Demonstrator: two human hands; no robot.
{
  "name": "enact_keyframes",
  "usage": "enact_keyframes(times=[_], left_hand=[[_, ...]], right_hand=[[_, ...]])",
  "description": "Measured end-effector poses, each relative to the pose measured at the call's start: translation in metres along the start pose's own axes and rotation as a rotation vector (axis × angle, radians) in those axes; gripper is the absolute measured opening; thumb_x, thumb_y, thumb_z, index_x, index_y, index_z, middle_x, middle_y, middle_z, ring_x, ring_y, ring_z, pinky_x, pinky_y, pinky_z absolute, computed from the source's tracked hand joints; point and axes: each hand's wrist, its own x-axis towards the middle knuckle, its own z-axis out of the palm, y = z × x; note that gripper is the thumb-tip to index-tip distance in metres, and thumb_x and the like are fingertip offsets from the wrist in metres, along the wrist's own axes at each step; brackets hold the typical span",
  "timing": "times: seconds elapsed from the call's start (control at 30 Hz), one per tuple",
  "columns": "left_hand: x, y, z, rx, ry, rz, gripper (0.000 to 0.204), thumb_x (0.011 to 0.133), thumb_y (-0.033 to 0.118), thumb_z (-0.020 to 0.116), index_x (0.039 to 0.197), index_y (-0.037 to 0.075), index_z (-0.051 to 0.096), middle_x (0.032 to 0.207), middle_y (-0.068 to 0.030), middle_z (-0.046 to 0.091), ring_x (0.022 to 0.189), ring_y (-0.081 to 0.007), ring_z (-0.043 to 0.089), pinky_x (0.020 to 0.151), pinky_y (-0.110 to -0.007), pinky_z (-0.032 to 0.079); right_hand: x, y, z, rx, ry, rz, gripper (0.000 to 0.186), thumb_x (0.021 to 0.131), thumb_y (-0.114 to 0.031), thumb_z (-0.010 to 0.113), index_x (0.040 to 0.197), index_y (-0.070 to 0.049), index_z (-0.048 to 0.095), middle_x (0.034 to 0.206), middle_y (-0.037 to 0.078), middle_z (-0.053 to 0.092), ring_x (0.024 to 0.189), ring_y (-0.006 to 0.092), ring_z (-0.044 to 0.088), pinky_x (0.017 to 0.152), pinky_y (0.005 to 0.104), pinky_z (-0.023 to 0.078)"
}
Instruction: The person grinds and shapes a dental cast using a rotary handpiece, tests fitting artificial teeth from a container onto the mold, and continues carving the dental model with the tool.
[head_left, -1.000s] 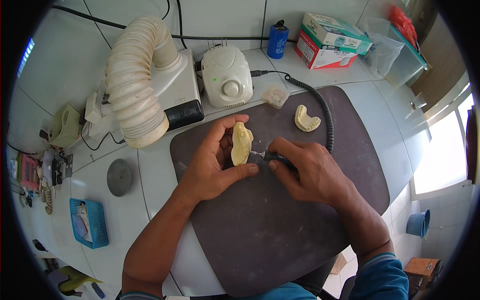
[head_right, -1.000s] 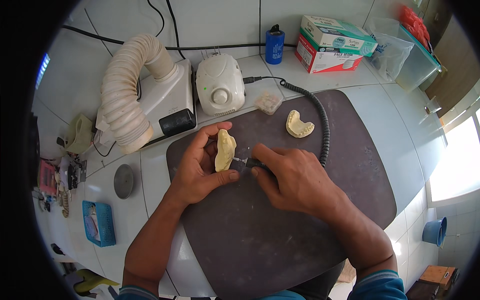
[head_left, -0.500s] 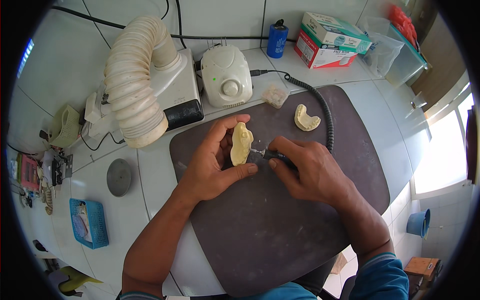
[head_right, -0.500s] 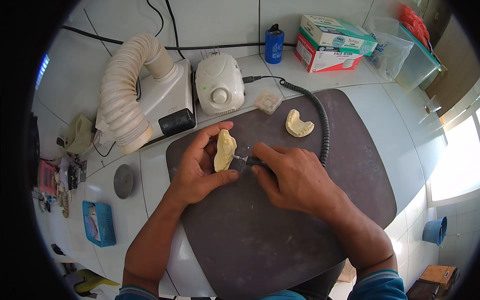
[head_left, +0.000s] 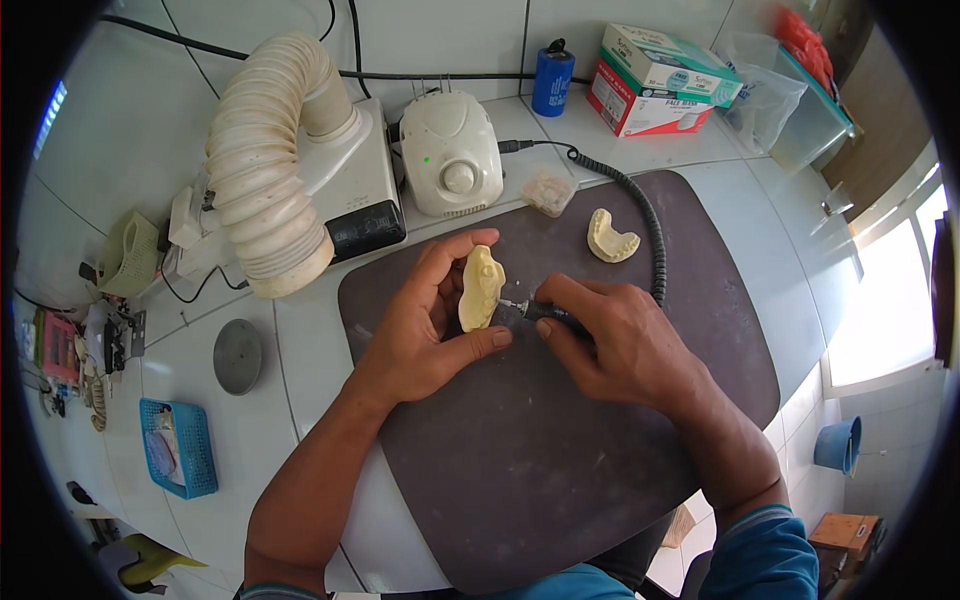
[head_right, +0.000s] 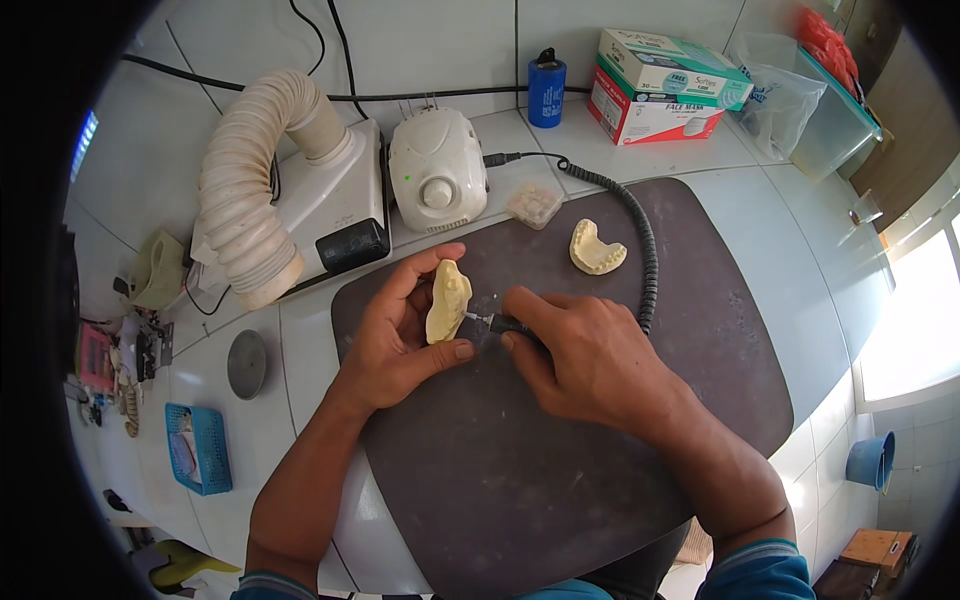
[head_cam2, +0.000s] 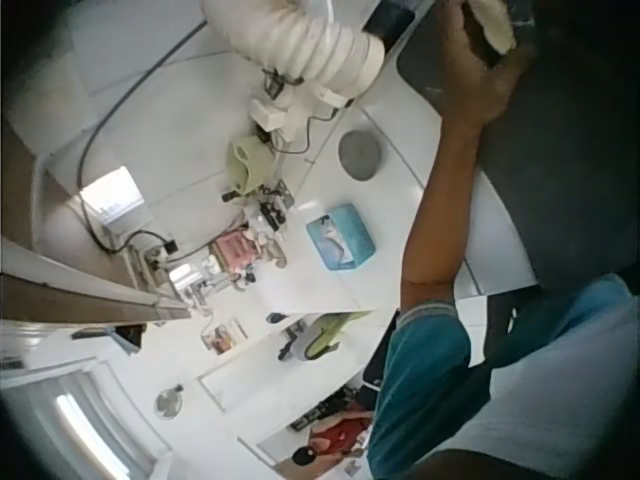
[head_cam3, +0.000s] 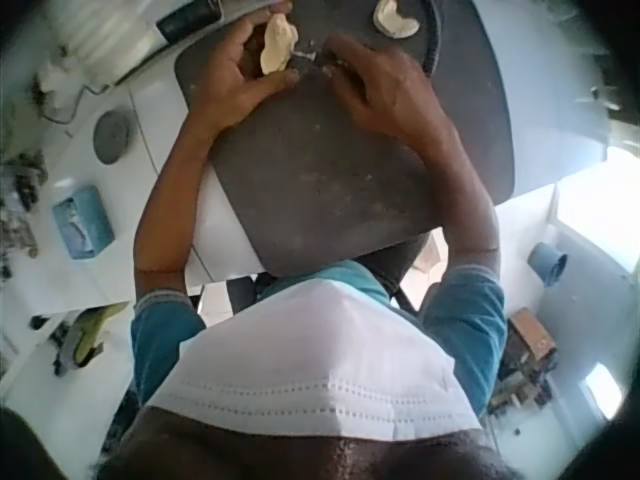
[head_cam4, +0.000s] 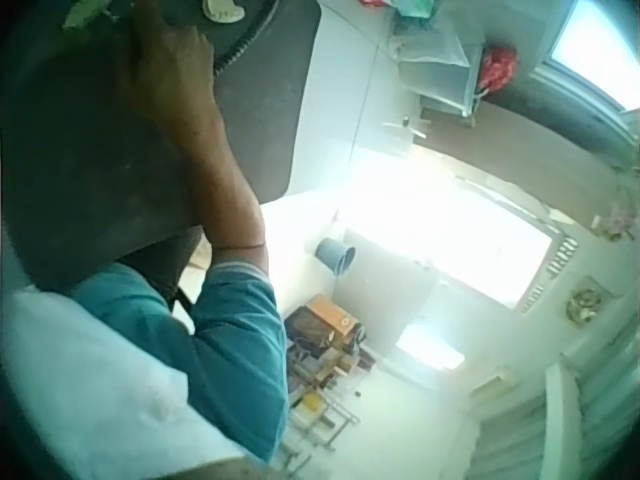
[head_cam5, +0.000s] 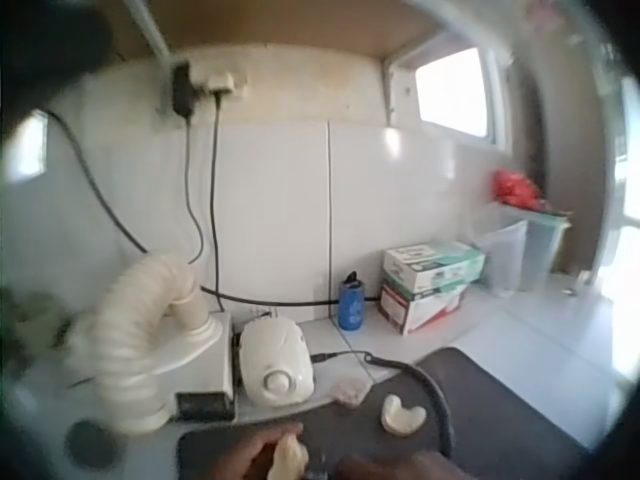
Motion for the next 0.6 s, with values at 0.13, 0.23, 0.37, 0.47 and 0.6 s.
enact_keyframes(times=[0.13, 0.23, 0.37, 0.47, 0.6], left_hand=[[0.0012, -0.0002, 0.0005, 0.002, -0.002, 0.013, 0.098, 0.096, -0.004, 0.096, 0.179, 0.005, 0.045, 0.141, -0.0032, 0.061, 0.127, -0.0128, 0.062, 0.111, -0.033, 0.055], [0.0007, 0.0001, 0.0003, -0.007, -0.002, -0.001, 0.097, 0.096, -0.005, 0.096, 0.179, 0.006, 0.045, 0.141, -0.0032, 0.061, 0.127, -0.0125, 0.062, 0.111, -0.033, 0.055], [0.0, 0.0008, 0.0002, 0.003, -0.004, 0.002, 0.097, 0.096, -0.005, 0.096, 0.179, 0.006, 0.045, 0.141, -0.003, 0.061, 0.127, -0.0124, 0.062, 0.111, -0.032, 0.055], [0.0001, 0.0012, 0.0003, 0.005, -0.004, 0.007, 0.097, 0.097, -0.005, 0.096, 0.179, 0.005, 0.045, 0.141, -0.0033, 0.061, 0.127, -0.0125, 0.062, 0.111, -0.032, 0.055], [-0.0002, 0.0011, 0.0, 0.005, -0.005, -0.002, 0.097, 0.097, -0.005, 0.096, 0.179, 0.005, 0.044, 0.142, -0.0036, 0.062, 0.127, -0.0126, 0.062, 0.112, -0.032, 0.055]], right_hand=[[-0.0002, -0.0006, -0.0009, 0.003, -0.007, -0.012, 0.022, 0.108, -0.013, 0.081, 0.126, -0.004, 0.073, 0.092, 0.024, 0.077, 0.079, 0.0496, 0.076, 0.072, 0.0558, 0.057], [0.0001, -0.0003, -0.0012, 0.003, -0.01, -0.023, 0.022, 0.108, -0.013, 0.081, 0.126, -0.004, 0.073, 0.092, 0.024, 0.077, 0.079, 0.0495, 0.076, 0.072, 0.0559, 0.057], [0.0005, 0.0, -0.0001, 0.011, 0.002, -0.002, 0.023, 0.107, -0.013, 0.081, 0.126, -0.003, 0.073, 0.091, 0.024, 0.077, 0.079, 0.0492, 0.076, 0.072, 0.0558, 0.057], [0.0001, 0.0002, -0.0007, 0.011, -0.005, -0.009, 0.023, 0.107, -0.013, 0.081, 0.126, -0.003, 0.073, 0.091, 0.025, 0.077, 0.079, 0.049, 0.076, 0.072, 0.0556, 0.057], [-0.0002, 0.0002, -0.0014, 0.019, -0.009, -0.004, 0.023, 0.108, -0.013, 0.081, 0.127, -0.002, 0.073, 0.091, 0.024, 0.077, 0.079, 0.0491, 0.076, 0.073, 0.0553, 0.057]])
